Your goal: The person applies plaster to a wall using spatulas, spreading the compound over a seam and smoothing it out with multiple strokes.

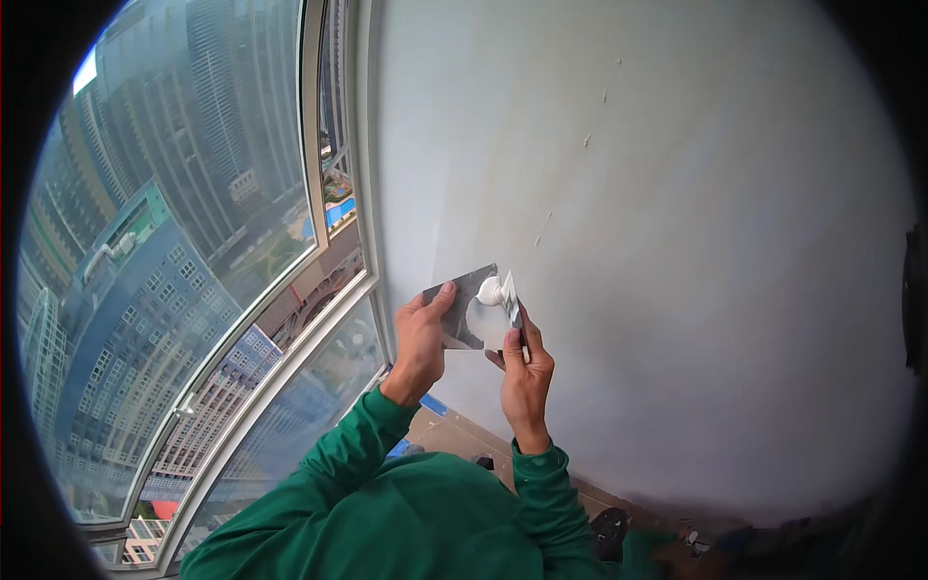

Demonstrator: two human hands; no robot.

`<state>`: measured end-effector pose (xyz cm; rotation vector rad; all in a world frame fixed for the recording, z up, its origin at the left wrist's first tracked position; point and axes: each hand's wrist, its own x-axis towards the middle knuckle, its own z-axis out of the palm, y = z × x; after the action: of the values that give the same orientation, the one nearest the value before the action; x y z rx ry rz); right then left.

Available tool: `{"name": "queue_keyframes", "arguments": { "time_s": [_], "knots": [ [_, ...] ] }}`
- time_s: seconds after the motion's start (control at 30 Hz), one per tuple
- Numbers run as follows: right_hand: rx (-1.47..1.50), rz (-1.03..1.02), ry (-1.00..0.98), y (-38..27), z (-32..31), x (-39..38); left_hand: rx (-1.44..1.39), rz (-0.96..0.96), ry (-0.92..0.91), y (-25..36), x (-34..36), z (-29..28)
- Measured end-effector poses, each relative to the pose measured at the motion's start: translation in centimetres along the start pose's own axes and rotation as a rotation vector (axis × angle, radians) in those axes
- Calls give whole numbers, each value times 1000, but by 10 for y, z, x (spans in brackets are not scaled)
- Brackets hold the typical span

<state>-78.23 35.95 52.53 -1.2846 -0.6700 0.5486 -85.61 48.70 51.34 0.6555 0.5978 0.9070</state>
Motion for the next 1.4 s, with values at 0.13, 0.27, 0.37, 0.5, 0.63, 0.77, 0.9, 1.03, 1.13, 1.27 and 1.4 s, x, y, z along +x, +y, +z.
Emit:
{"name": "queue_keyframes", "arguments": {
  "time_s": [0.13, 0.27, 0.37, 0.5, 0.63, 0.77, 0.9, 1.03, 1.13, 1.27, 1.4],
  "knots": [
    [-695, -553, -106, 53, -35, 7, 14, 21, 82, 24, 9, 4],
    [-138, 97, 72, 114, -39, 5, -96, 17, 19, 47, 36, -34],
    [474, 411, 258, 141, -47, 27, -122, 101, -26, 54, 43, -64],
    [552, 450, 348, 147, -39, 36, -106, 50, 37, 53, 46, -77],
    [-174, -140, 33, 70, -3, 32, 78, 172, 90, 50, 44, -68],
    [-959, -779, -96, 36, 13, 44, 274, 450, 21, 39, 44, -58],
    [-1113, -817, -73, 37, 35, 53, 355, 535, -31, 34, 38, -52],
    [-1131, -843, -151, 44, 34, 38, 463, 614, 0, 21, 41, -46],
    [-1067, -815, -169, 63, 35, 20, 515, 766, 55, 22, 46, -48],
    [-256, -160, 7, 114, 15, 11, 430, 874, 79, 67, 57, -60],
    [602, 247, 349, 182, -16, 32, 329, 734, 87, 89, 65, -98]
  ]
}}
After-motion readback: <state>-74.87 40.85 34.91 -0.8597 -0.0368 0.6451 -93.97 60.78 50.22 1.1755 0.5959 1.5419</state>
